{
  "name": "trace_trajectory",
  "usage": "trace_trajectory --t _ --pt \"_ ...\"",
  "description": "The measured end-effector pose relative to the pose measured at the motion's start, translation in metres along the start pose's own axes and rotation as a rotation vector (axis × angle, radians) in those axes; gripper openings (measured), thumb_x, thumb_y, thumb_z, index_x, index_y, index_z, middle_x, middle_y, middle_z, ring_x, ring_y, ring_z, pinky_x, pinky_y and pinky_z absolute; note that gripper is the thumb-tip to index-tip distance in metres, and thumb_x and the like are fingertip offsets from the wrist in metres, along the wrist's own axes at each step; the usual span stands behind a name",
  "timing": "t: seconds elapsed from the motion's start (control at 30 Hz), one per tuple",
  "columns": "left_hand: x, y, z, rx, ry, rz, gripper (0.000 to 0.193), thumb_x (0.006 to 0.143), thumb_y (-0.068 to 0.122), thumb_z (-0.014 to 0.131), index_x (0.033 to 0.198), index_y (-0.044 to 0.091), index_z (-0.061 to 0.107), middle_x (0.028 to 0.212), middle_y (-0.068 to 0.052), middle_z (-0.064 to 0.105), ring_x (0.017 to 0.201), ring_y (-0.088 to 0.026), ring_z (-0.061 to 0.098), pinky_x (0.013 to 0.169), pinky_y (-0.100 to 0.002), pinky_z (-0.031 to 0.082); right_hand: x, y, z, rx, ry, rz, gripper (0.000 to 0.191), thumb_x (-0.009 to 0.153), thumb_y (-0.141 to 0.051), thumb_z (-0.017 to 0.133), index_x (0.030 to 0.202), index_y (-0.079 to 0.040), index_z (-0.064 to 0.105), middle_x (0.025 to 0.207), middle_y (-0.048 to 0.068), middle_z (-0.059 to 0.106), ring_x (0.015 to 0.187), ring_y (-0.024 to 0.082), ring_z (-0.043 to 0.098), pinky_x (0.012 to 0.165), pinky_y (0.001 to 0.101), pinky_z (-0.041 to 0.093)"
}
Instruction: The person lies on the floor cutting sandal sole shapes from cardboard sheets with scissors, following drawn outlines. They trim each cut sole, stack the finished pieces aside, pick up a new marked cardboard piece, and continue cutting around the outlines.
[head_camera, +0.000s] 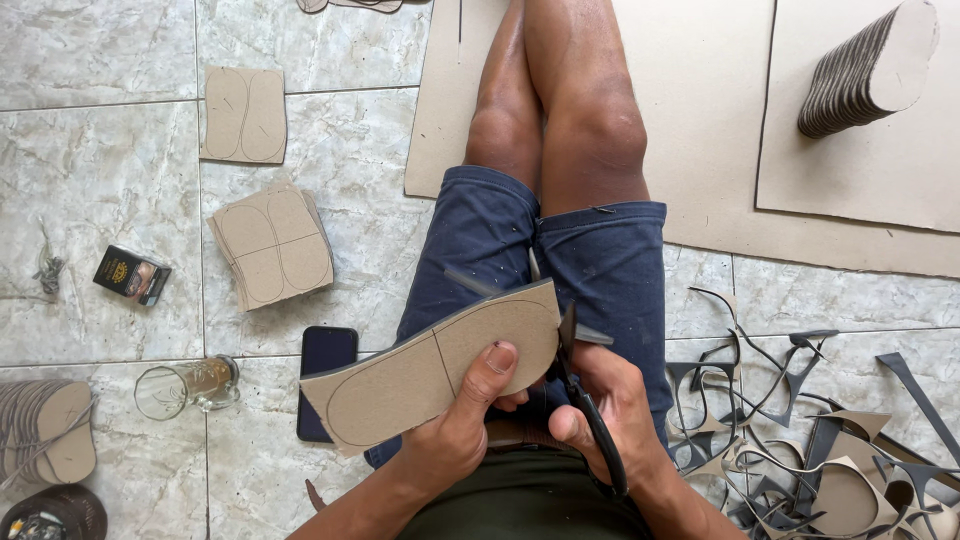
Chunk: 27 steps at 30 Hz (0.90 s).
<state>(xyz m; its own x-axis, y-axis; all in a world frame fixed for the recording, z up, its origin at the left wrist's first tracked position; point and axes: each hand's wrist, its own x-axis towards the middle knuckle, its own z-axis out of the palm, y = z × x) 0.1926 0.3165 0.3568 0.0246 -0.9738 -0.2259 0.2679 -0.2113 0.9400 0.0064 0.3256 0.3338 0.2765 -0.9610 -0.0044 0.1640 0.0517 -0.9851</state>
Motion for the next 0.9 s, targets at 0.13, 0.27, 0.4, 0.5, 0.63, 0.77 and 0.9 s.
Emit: trace_trajectory --t 0.13,0.27,0.4,0.5,0.63,0.77,0.9 --pt "0.001 0.002 -0.005 -0.013 -0.067 -0.008 0.028 0.101 0.025 0.067 0.096 -0.001 0.075 0.072 -0.005 0.072 0.062 -0.012 0.065 0.058 -0.025 0.053 -0.002 0.003 0.001 -0.054 0.055 0.113 0.077 0.080 -0.072 0.079 0.091 0.003 0.066 0.086 0.004 0.058 0.078 0.012 0.053 0.067 0.0270 0.044" --pt "0.006 0.009 -0.009 0.006 -0.041 -0.013 0.026 0.097 0.023 0.071 0.098 -0.002 0.075 0.071 -0.007 0.071 0.059 -0.013 0.065 0.053 -0.025 0.052 -0.007 0.005 -0.004 -0.112 0.066 0.232 0.078 0.070 -0.072 0.080 0.081 0.003 0.066 0.077 0.007 0.056 0.067 0.013 0.050 0.059 0.0277 0.038" --pt "0.006 0.021 -0.013 0.131 -0.092 -0.114 0.028 0.093 0.024 0.072 0.100 -0.002 0.078 0.075 -0.007 0.077 0.058 -0.012 0.068 0.052 -0.024 0.054 -0.003 -0.002 -0.003 -0.073 0.019 0.064 0.080 0.084 -0.079 0.072 0.099 -0.001 0.061 0.091 0.000 0.063 0.087 0.006 0.058 0.072 0.0226 0.047" --pt "0.012 0.028 -0.019 0.117 -0.117 -0.123 0.028 0.093 0.023 0.073 0.101 -0.003 0.077 0.074 -0.009 0.075 0.058 -0.012 0.067 0.052 -0.024 0.054 0.001 -0.009 0.000 -0.073 0.022 0.158 0.079 0.076 -0.076 0.076 0.084 0.001 0.062 0.083 0.003 0.060 0.076 0.010 0.054 0.065 0.0256 0.043" --pt "0.018 0.037 -0.026 0.162 -0.158 -0.155 0.028 0.092 0.023 0.074 0.101 -0.003 0.079 0.078 -0.008 0.077 0.061 -0.011 0.068 0.052 -0.024 0.056 0.001 -0.013 -0.002 -0.121 0.021 0.204 0.083 0.071 -0.077 0.076 0.094 0.002 0.070 0.080 0.004 0.061 0.074 0.012 0.056 0.065 0.0262 0.043" --pt "0.026 0.048 -0.030 0.229 -0.277 -0.125 0.027 0.092 0.022 0.072 0.106 0.000 0.078 0.078 -0.006 0.077 0.062 -0.009 0.069 0.051 -0.024 0.055 0.000 -0.011 -0.004 -0.110 -0.010 0.167 0.081 0.077 -0.078 0.074 0.095 0.000 0.066 0.088 0.001 0.060 0.082 0.010 0.056 0.071 0.0247 0.045" --pt "0.040 0.060 -0.039 0.288 -0.265 -0.192 0.021 0.087 0.017 0.076 0.096 -0.002 0.079 0.071 -0.007 0.075 0.054 -0.010 0.066 0.045 -0.024 0.052 0.004 -0.010 -0.001 -0.086 -0.003 0.247 0.087 0.068 -0.076 0.078 0.105 0.003 0.076 0.073 0.002 0.059 0.066 0.012 0.053 0.059 0.0260 0.040"
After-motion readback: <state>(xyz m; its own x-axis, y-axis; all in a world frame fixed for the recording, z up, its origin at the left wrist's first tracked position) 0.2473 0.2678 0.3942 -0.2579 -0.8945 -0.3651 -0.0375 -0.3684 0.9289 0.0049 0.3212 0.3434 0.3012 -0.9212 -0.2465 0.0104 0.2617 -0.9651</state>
